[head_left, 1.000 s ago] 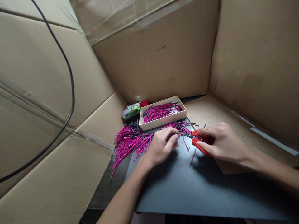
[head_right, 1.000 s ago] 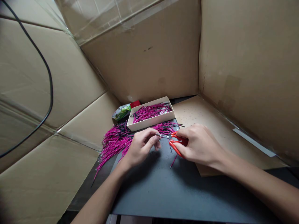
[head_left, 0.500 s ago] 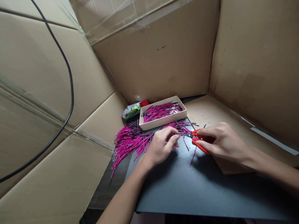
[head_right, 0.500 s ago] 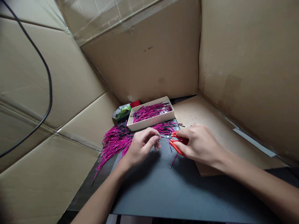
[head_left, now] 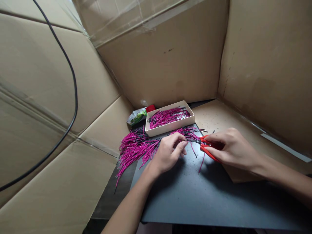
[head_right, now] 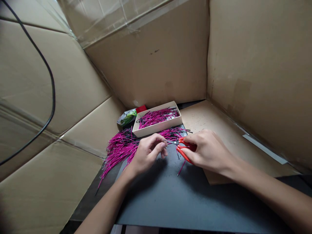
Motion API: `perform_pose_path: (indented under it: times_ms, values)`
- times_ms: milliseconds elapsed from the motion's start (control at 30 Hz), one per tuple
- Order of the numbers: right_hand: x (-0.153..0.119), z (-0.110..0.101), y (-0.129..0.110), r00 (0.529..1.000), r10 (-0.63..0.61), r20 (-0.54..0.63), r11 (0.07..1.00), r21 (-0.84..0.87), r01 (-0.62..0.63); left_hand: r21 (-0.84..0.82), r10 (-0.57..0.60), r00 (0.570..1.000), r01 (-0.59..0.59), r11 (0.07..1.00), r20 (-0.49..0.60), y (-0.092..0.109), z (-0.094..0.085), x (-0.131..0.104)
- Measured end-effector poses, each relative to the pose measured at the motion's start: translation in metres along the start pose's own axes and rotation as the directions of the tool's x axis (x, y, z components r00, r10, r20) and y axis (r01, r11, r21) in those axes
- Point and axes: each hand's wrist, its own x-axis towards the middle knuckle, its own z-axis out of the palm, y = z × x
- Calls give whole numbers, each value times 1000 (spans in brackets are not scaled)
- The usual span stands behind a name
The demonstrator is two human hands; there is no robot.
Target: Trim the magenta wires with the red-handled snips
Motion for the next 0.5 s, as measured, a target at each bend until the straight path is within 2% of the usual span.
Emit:
perform_pose_path:
  times_ms: [500]
  values:
    - [0,0,-1,1000,5,28,999,39,-6,-2,0,1000,0,1000,2,1,1,1]
